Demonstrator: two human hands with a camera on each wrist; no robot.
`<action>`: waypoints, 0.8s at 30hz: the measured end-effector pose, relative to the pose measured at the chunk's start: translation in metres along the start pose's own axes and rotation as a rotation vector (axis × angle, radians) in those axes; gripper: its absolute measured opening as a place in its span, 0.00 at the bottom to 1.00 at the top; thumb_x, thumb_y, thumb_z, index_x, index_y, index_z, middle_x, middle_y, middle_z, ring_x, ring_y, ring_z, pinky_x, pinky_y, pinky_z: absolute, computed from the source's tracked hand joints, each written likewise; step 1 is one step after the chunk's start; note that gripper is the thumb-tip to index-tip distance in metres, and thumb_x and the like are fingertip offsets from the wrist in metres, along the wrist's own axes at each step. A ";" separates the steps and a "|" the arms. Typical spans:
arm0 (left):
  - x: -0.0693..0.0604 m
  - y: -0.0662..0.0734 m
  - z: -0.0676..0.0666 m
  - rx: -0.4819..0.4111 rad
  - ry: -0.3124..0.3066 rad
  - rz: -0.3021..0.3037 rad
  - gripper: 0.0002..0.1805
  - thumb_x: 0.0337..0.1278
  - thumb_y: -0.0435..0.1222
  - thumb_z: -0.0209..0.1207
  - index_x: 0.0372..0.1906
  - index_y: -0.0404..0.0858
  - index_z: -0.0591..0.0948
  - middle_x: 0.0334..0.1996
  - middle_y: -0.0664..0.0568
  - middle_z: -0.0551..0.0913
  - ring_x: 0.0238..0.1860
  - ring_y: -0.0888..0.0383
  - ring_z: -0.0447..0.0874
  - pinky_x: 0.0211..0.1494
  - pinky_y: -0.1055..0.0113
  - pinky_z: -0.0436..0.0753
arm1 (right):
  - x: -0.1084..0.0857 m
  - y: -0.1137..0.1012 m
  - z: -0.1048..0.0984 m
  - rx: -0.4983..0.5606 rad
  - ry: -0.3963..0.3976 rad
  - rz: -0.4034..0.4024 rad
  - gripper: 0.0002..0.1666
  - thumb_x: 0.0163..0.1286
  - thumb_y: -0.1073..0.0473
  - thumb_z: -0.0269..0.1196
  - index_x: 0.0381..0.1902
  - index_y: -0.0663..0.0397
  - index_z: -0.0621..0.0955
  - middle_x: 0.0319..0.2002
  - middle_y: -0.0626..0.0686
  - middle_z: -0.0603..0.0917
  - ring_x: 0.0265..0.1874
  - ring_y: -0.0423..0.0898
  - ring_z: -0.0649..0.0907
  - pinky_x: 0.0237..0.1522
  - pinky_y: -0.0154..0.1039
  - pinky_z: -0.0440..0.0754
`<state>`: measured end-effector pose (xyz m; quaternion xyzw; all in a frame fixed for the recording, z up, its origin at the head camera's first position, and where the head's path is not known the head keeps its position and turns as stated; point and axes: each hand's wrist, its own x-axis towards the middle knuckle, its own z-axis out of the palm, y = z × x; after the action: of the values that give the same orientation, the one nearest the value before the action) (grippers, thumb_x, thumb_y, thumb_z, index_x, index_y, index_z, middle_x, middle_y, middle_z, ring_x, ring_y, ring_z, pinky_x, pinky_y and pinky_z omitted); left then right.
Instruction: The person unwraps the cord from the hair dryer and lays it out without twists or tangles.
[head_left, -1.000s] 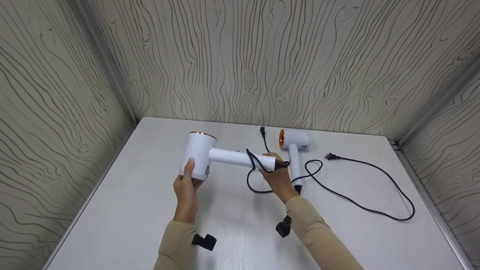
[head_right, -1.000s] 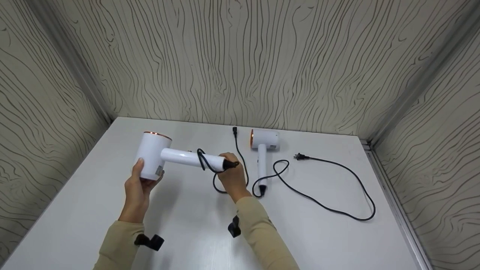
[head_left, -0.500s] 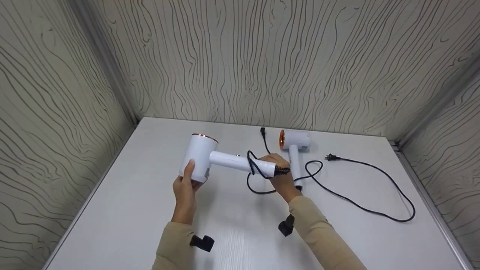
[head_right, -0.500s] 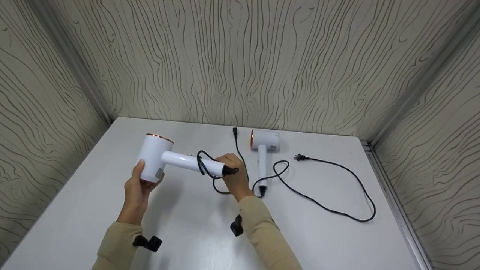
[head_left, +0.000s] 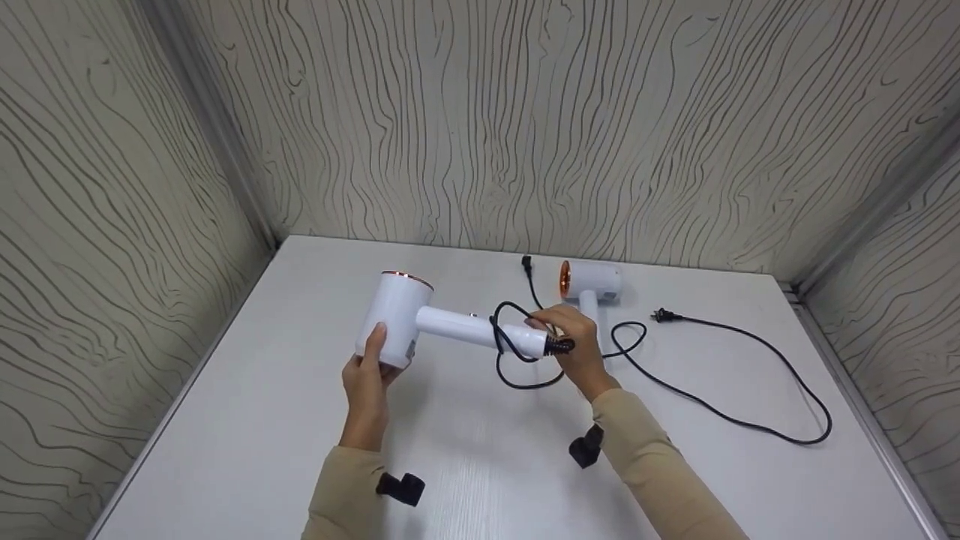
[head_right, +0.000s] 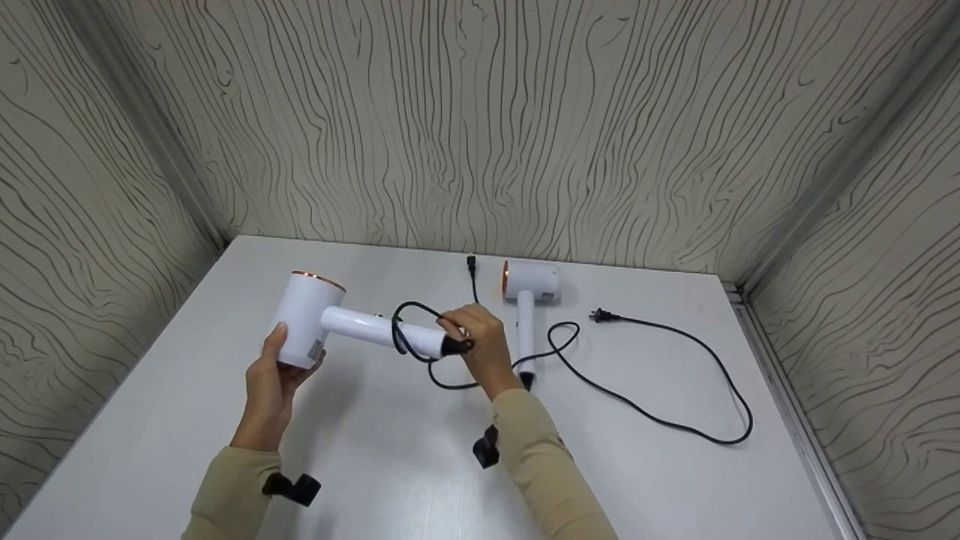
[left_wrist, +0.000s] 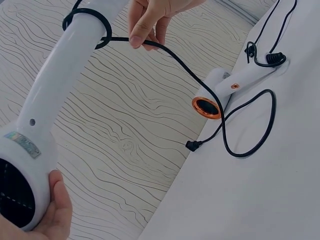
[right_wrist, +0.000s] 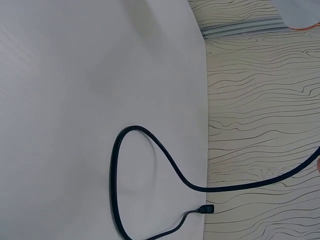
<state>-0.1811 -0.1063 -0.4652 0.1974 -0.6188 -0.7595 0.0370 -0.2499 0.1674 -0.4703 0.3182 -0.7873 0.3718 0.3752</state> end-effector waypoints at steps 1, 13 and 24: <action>0.000 0.000 0.000 0.001 0.000 0.000 0.41 0.61 0.64 0.47 0.69 0.39 0.63 0.61 0.43 0.72 0.57 0.51 0.76 0.66 0.57 0.78 | 0.001 0.000 -0.001 0.002 0.003 -0.004 0.03 0.54 0.70 0.70 0.28 0.61 0.86 0.25 0.53 0.87 0.26 0.45 0.83 0.31 0.28 0.78; 0.004 -0.006 -0.003 0.036 0.032 0.012 0.41 0.60 0.64 0.49 0.67 0.37 0.65 0.60 0.42 0.72 0.57 0.50 0.76 0.64 0.58 0.78 | 0.002 0.001 -0.012 -0.002 0.005 0.061 0.05 0.51 0.71 0.71 0.29 0.62 0.87 0.25 0.53 0.88 0.26 0.45 0.83 0.32 0.27 0.80; 0.008 -0.013 -0.006 0.038 0.056 -0.026 0.46 0.58 0.66 0.50 0.69 0.37 0.62 0.63 0.41 0.70 0.62 0.48 0.72 0.70 0.51 0.74 | 0.001 0.004 -0.015 -0.046 0.035 0.030 0.07 0.49 0.73 0.72 0.28 0.61 0.87 0.25 0.55 0.88 0.28 0.48 0.85 0.38 0.22 0.80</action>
<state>-0.1836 -0.1117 -0.4804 0.2273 -0.6292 -0.7422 0.0404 -0.2482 0.1820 -0.4641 0.2911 -0.7935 0.3646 0.3908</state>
